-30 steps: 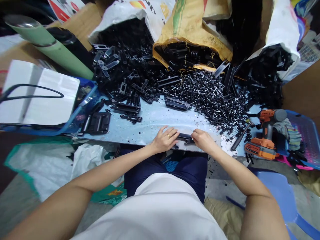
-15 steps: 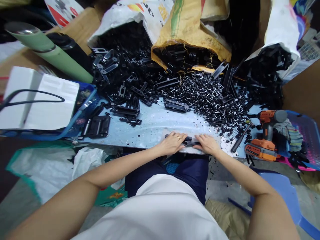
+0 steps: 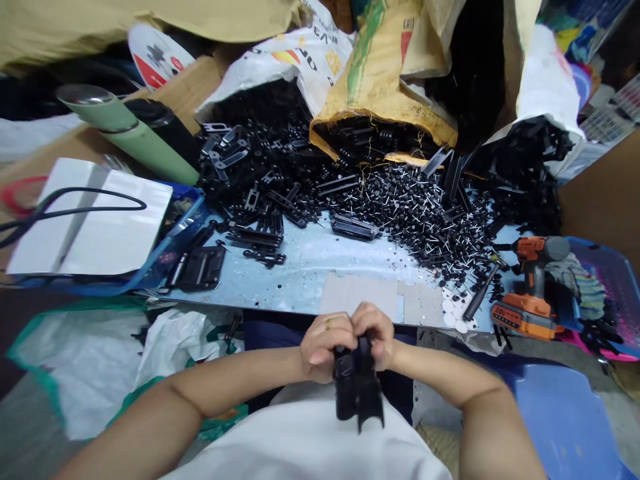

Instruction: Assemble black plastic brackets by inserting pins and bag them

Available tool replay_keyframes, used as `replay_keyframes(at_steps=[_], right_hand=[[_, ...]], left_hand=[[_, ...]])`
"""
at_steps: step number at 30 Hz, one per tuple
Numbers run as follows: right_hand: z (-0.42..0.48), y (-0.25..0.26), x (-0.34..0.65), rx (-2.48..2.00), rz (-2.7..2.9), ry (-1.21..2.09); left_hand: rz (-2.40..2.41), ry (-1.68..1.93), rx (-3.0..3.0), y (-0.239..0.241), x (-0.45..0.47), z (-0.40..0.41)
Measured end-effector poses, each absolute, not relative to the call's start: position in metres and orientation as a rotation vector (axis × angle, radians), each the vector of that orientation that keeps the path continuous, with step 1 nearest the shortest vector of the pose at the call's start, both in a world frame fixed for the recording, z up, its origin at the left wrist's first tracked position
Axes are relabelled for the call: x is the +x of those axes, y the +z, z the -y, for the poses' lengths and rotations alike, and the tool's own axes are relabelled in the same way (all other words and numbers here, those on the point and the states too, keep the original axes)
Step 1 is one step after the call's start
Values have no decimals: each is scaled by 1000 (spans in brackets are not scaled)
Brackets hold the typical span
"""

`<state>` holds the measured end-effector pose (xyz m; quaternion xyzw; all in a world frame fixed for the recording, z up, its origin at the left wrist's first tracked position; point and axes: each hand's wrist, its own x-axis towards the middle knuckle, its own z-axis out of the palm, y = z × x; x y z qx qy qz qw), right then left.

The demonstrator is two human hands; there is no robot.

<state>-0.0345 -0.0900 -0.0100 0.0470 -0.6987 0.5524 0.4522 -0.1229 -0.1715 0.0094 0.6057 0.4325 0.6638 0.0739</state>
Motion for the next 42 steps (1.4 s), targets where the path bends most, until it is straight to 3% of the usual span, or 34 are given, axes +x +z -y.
replay_keyframes(at_steps=[4, 7, 10, 14, 17, 23, 28, 32, 37, 42], right_hand=[[64, -55, -80, -241, 1687, 1134], [-20, -55, -107, -396, 2053, 821], [-127, -31, -124, -880, 2085, 472], [-238, 0, -142, -1434, 1968, 248], [-277, 9, -153, -1499, 1940, 375], [-276, 18, -153, -1175, 1840, 529], [-211, 22, -132, -894, 1835, 1095], [-139, 9, -106, -765, 1943, 1463], [-63, -18, -73, -540, 2368, 1262], [-5, -46, -50, -453, 2784, 612]], left_hand=[[-1757, 1945, 2096, -30, -138, 148], [-2220, 1342, 2316, -62, -169, 124], [-2313, 686, 2362, -78, -192, 99], [-2379, 333, 2168, -75, -210, 63], [-2469, 424, 2017, -62, -231, 43], [-2891, 503, 1547, -42, -329, 60], [-2829, 519, 1527, -45, -390, 88], [-2668, 876, 1644, -40, -372, 106], [-2250, 1508, 1652, -26, -297, 130], [-2147, 1441, 1576, -28, -240, 139]])
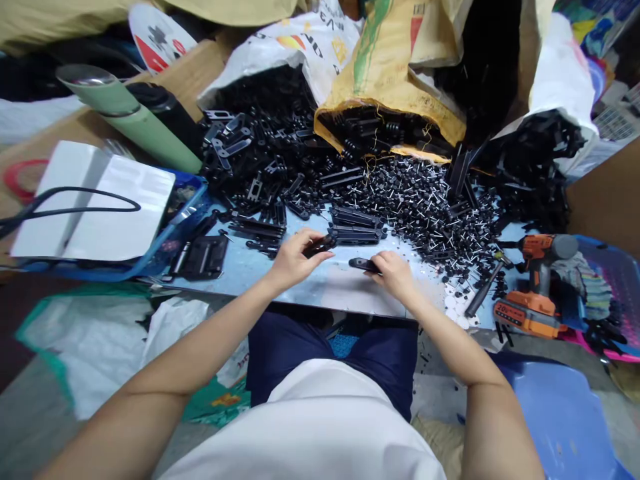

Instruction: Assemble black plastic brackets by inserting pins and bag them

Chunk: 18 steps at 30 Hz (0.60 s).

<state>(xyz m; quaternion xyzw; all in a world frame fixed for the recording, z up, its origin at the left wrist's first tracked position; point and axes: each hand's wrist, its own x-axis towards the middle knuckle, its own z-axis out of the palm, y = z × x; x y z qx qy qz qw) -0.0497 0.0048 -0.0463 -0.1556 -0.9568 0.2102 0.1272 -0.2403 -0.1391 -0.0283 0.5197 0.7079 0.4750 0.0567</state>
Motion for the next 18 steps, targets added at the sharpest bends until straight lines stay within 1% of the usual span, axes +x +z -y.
replay_keyframes(at_steps=[2, 3, 6, 9, 13, 15, 16, 18], right_hand=[[15, -55, -44, -483, 2947, 368], [22, -59, -42, -456, 3004, 310], [35, -67, -44, -370, 3053, 365], [33, -71, -52, -530, 2937, 630], [25, -65, -64, -814, 2375, 1329], [25, -59, -67, -840, 2093, 1605], [25, -56, -67, -810, 2023, 1688], [24, -50, -65, -695, 2007, 1741]], left_hand=[[-2206, 1365, 1475, -33, -229, 140], [-2212, 1345, 1419, -36, -225, 141], [-2088, 1394, 1301, -44, -214, 144], [-1891, 1485, 1164, -52, -200, 145], [-1768, 1504, 994, -60, -176, 141], [-1796, 1526, 1008, -60, -168, 138], [-1830, 1541, 1043, -58, -166, 138], [-1917, 1557, 1161, -53, -165, 138]])
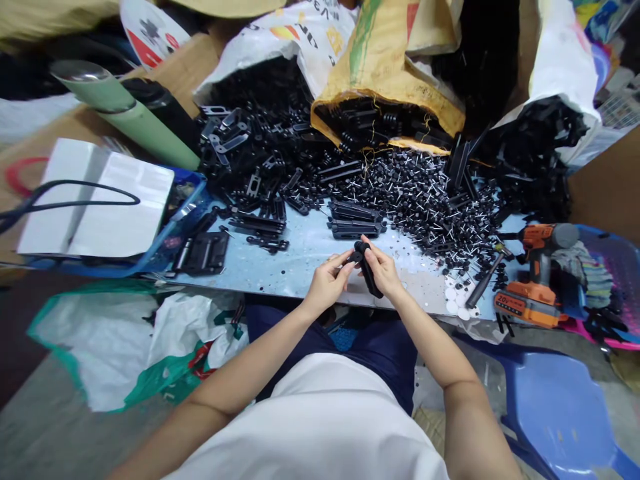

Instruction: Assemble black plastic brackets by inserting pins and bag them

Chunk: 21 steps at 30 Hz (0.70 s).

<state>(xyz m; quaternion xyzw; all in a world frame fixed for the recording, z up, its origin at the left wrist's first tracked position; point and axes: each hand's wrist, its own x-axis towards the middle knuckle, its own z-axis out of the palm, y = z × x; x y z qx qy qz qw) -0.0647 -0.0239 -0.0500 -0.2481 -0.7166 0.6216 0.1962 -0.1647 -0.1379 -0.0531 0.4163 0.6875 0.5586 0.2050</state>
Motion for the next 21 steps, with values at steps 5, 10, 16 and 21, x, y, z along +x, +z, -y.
replay_keyframes(at_steps=[5, 10, 16, 21], right_hand=[[15, -40, -53, -299, 2336, 1531], [31, -42, -55, -337, 2294, 1330], [44, -60, -58, -478, 2368, 1163], [-28, -56, -18, -873, 2435, 604]], left_hand=[[-2045, 1493, 1465, -41, -166, 146], [-2182, 1744, 1388, -38, -154, 141], [-2099, 1667, 1262, -61, -150, 137], [-2367, 1281, 1348, -78, -150, 149]])
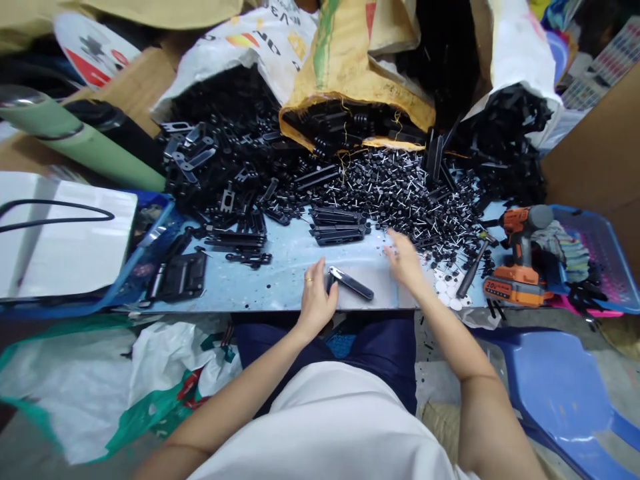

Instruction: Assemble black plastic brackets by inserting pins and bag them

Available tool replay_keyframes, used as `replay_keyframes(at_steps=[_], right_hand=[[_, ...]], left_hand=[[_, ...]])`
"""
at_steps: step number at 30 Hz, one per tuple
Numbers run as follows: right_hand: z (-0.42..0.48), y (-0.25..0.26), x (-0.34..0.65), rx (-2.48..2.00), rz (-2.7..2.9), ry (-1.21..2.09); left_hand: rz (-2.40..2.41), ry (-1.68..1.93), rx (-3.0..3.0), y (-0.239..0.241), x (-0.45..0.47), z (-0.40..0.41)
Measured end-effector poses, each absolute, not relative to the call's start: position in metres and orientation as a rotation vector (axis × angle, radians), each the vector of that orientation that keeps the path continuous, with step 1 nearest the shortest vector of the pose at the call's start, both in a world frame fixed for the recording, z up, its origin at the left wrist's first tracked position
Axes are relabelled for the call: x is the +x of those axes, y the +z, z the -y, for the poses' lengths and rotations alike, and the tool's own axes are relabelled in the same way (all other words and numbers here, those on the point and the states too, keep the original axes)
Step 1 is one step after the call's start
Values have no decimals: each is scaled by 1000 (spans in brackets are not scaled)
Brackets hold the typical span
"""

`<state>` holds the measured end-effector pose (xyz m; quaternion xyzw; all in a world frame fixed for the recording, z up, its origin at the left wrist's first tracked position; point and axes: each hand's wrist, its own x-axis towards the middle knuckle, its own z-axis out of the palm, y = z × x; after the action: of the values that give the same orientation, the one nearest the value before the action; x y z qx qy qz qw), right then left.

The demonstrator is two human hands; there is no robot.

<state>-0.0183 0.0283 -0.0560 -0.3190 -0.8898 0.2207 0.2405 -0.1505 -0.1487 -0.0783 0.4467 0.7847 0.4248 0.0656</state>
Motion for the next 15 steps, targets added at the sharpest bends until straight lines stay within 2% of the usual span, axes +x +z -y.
replay_keyframes(at_steps=[3, 6, 9, 15], right_hand=[[-88, -44, 7, -1175, 2294, 323], [-138, -30, 13, -1300, 2272, 177], [-180, -16, 3, -1460, 2245, 136], [-244, -2, 10, -2033, 1934, 134]], left_hand=[[-2191, 797, 1904, -76, -159, 143], [-1953, 465, 2170, -74, -168, 131], [-1977, 365, 2215, -75, -173, 127], [-2082, 403, 2249, -82, -179, 141]])
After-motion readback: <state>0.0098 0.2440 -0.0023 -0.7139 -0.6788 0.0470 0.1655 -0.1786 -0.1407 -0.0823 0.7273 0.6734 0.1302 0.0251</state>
